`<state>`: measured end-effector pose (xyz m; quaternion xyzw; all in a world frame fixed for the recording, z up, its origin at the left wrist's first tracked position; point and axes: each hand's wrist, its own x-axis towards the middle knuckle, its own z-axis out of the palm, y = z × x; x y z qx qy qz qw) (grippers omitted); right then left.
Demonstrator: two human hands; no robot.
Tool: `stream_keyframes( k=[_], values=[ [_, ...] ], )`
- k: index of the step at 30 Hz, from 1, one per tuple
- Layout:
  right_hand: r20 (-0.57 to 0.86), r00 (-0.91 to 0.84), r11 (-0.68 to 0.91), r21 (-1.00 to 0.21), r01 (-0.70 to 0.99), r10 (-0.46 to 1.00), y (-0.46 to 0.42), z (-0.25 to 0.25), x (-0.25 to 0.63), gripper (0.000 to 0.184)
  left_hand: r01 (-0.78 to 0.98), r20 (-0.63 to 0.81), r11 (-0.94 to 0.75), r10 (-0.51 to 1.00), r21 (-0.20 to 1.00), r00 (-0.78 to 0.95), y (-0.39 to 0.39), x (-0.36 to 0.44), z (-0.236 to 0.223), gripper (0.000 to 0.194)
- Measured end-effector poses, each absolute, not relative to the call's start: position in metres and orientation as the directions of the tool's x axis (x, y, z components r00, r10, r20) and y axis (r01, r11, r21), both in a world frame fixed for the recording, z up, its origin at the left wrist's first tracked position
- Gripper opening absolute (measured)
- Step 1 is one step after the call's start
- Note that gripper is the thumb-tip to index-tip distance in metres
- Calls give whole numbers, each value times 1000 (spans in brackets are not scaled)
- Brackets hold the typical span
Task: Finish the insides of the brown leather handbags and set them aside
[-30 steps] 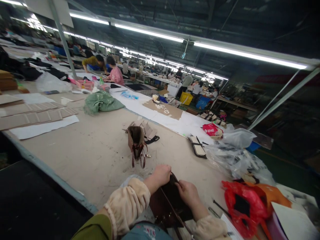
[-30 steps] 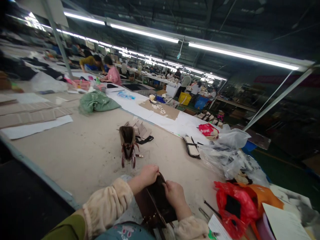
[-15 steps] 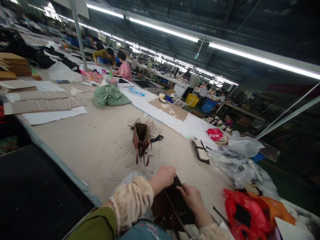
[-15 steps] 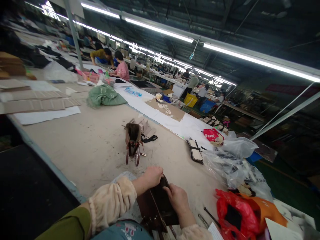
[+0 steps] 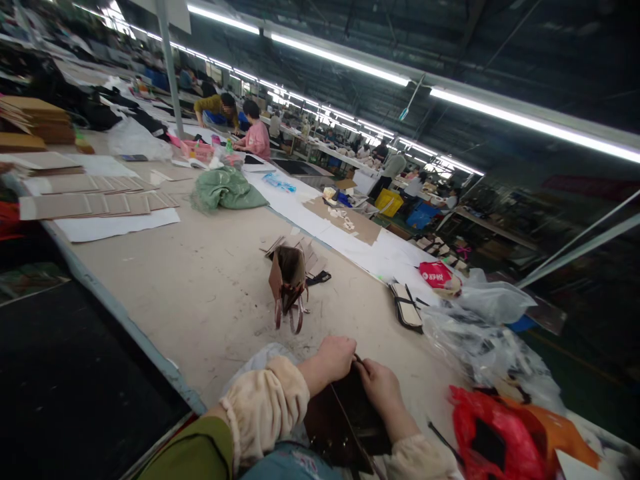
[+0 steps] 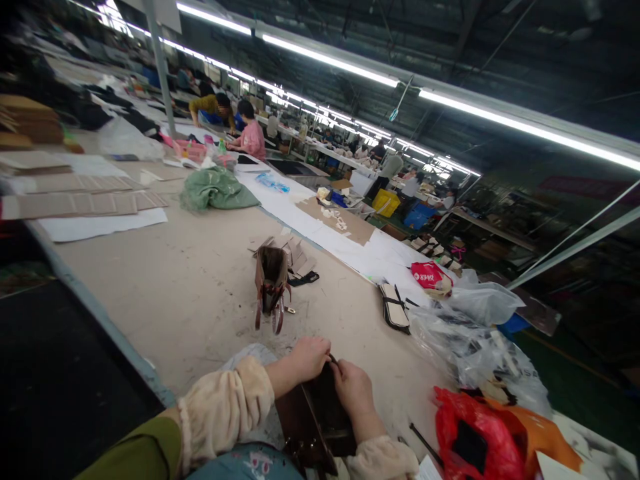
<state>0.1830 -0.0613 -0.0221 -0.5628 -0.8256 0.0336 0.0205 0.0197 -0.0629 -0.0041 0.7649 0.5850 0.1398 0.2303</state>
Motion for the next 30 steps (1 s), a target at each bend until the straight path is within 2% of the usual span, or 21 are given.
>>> stream_keyframes(
  k=[2,5,7,10,13,17,22,26,30],
  values=[
    [4,-357,356,-86,931,934,-61,-23,185,36,808,-59,-198,960,554,275,-69,15,-4,30],
    [29,-339,340,-94,936,940,-61,-26,188,35,775,-71,-146,968,615,239,-85,11,-8,69],
    [38,-324,326,-94,941,945,-60,-29,189,36,770,-91,-106,974,630,209,-97,10,-12,86],
    [41,-326,328,-89,941,945,-60,-30,189,37,789,-158,-73,965,610,211,-104,8,-18,88],
    [51,-344,347,-94,933,938,-62,-26,186,36,804,-239,-97,928,586,286,-90,-5,-19,90],
    [40,-376,378,-121,918,926,-65,-18,180,33,754,-201,-269,861,599,467,-49,-35,-8,83],
    [51,-368,371,-133,919,928,-64,-19,179,31,718,-58,-523,789,459,612,-30,-37,10,65],
    [74,-338,345,-155,926,938,-61,-27,186,32,760,48,-483,855,434,516,-49,-8,10,32],
    [83,-368,377,-205,903,926,-60,-30,190,33,804,44,-433,889,409,456,-58,9,1,21]
  ],
)
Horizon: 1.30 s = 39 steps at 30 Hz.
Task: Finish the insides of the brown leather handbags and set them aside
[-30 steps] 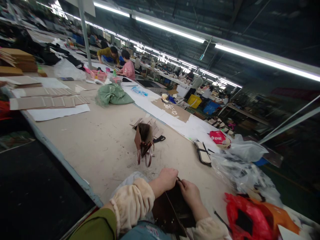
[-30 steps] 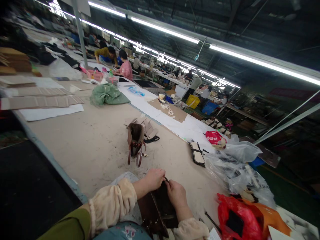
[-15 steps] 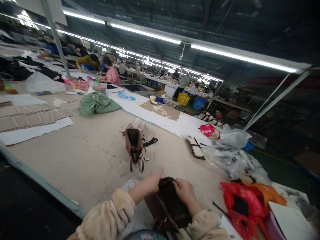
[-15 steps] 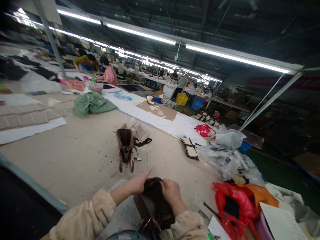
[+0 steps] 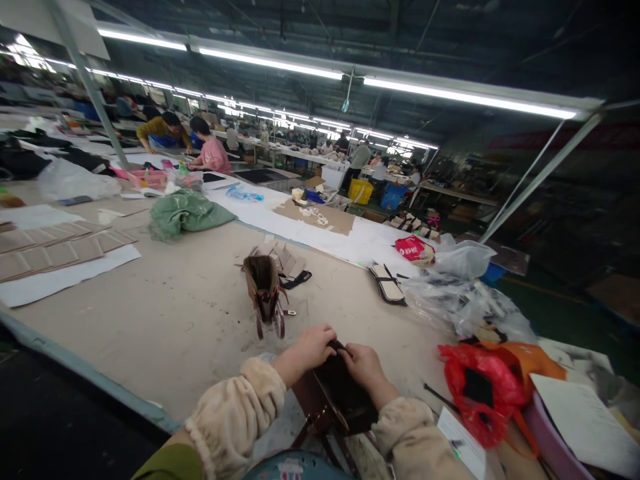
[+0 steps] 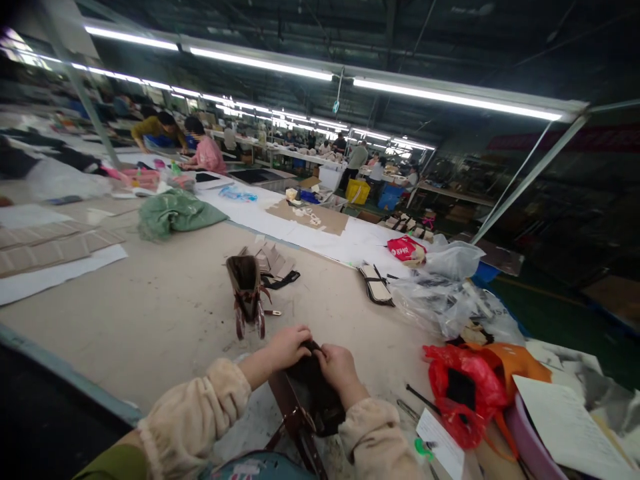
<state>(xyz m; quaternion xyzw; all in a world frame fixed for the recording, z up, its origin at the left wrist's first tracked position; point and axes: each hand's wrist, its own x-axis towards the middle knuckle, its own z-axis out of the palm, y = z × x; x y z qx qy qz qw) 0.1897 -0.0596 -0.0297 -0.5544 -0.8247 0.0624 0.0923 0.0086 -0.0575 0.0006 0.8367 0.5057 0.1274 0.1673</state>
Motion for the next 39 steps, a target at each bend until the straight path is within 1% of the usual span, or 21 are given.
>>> stream_keyframes(
  k=[3,6,11,16,18,20,23,25,27,30,34,39],
  values=[
    [102,-388,401,-245,883,916,-57,-31,192,35,821,48,-420,898,386,437,-54,10,-4,19],
    [102,-400,412,-293,863,911,-51,-36,198,35,811,66,-453,883,371,464,-51,9,-5,19],
    [84,-392,394,-371,841,916,-40,-46,208,39,792,92,-493,863,361,496,-47,12,-6,21],
    [43,-384,364,-436,823,922,-37,-41,211,39,787,74,-512,850,345,521,-37,17,-10,21],
    [18,-396,354,-487,798,918,-38,-35,212,37,786,76,-512,850,346,521,-34,18,-10,21],
    [-21,-418,333,-568,753,908,-40,-28,214,33,783,78,-513,850,352,521,-33,19,-9,21],
    [-99,-438,268,-666,697,894,-43,-24,221,35,777,69,-514,846,363,528,-31,21,-8,22],
    [-140,-420,223,-678,701,897,-46,-26,227,37,775,56,-516,843,365,535,-29,22,-8,21],
    [-155,-390,199,-660,724,908,-48,-29,231,37,774,46,-523,838,357,544,-27,23,-9,21],
    [-144,-366,194,-642,741,919,-49,-33,234,40,775,50,-533,833,338,551,-25,26,-9,21],
    [-145,-360,176,-669,722,922,-48,-33,233,44,779,53,-532,835,332,548,-26,27,-6,24],
    [-153,-357,170,-667,725,921,-47,-34,231,44,804,20,-491,857,336,515,-28,27,0,25]
  ],
)
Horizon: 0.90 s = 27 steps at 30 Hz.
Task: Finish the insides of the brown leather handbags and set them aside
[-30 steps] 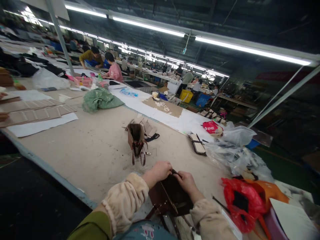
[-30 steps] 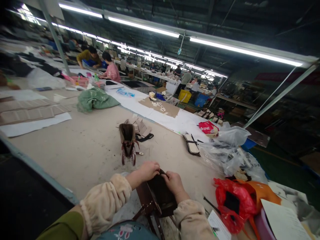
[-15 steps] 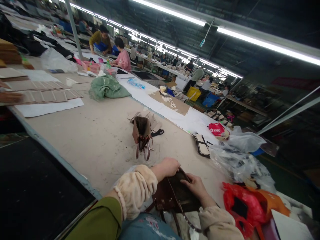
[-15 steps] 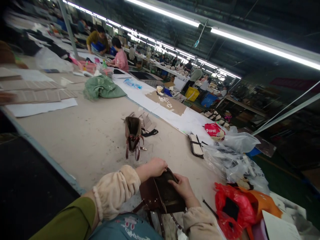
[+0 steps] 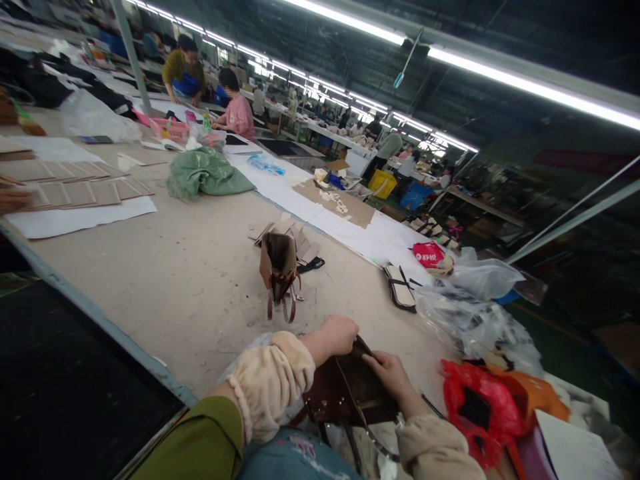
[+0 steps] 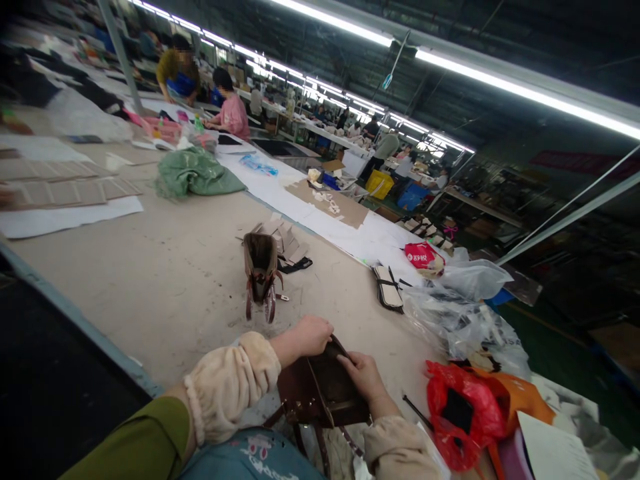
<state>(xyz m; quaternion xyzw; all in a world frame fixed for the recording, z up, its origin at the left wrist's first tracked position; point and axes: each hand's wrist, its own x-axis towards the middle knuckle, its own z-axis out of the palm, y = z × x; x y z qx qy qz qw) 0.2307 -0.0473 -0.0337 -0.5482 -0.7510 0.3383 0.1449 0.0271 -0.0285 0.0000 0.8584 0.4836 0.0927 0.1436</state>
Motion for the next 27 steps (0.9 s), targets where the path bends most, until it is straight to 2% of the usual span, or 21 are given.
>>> stream_keyframes(
  k=[14,20,24,27],
  values=[
    [-75,-407,305,-544,782,910,-56,-34,222,44,851,-3,-397,906,344,424,-30,36,-1,24],
    [-112,-435,300,-572,763,893,-55,-20,214,40,862,-12,-368,918,349,397,-30,37,-3,23],
    [-126,-393,308,-428,850,911,-47,-16,201,37,870,-14,-354,924,343,381,-31,36,-5,23],
    [-66,-361,323,-322,890,930,-41,-18,191,36,871,-4,-356,925,339,380,-33,34,-5,25]
  ],
)
